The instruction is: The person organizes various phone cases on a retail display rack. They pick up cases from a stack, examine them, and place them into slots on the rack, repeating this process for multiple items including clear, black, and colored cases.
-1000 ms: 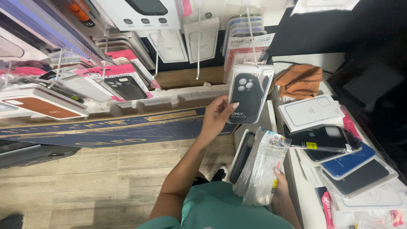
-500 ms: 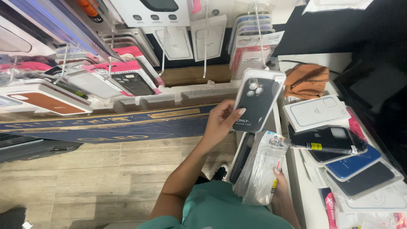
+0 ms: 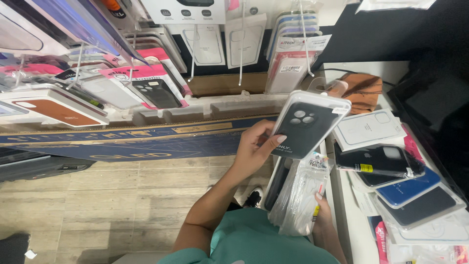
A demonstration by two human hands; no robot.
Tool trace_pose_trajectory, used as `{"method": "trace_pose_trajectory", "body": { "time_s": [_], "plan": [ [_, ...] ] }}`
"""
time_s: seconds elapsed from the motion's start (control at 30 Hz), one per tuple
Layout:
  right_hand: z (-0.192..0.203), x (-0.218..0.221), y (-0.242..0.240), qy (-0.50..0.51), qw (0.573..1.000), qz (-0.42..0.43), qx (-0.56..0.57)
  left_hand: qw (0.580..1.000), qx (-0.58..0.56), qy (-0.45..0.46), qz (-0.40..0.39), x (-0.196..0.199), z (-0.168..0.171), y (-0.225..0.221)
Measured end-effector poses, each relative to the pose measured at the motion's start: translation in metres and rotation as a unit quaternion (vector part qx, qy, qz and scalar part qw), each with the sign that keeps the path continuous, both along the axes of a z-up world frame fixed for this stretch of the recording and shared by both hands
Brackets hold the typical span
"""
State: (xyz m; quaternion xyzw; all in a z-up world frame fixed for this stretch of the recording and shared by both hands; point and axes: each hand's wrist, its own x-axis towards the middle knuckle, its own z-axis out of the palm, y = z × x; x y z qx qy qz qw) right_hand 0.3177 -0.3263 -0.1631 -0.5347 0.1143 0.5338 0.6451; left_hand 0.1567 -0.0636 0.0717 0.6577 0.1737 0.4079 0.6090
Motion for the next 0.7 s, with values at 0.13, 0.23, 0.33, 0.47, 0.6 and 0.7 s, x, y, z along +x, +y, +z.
{"method": "trace_pose_trajectory", "body": {
  "time_s": [0.13, 0.23, 0.33, 0.47, 0.6, 0.7],
  "plan": [
    [-0.021, 0.006, -0.006, 0.032, 0.998, 0.037, 0.048, 1.000, 0.018, 0.000, 0.007, -0.003, 0.000, -0.002],
    [-0.031, 0.007, -0.008, 0.030, 0.997, 0.038, 0.055, 0.997, 0.012, -0.065, 0.044, -0.004, -0.004, -0.004],
    [-0.038, 0.008, -0.005, 0.027, 0.997, 0.041, 0.064, 0.996, 0.007, -0.070, 0.053, -0.013, 0.000, -0.005],
    [-0.043, 0.007, 0.012, 0.024, 0.995, 0.055, 0.079, 0.997, 0.000, -0.039, 0.071, -0.037, -0.005, -0.003],
    [-0.026, -0.008, 0.037, -0.023, 0.994, 0.094, 0.058, 0.993, -0.072, -0.003, 0.098, -0.072, -0.025, -0.001],
    [-0.035, -0.017, 0.054, -0.044, 0.995, 0.087, 0.033, 0.988, -0.071, 0.002, 0.140, -0.102, -0.038, 0.003]
  ]
}}
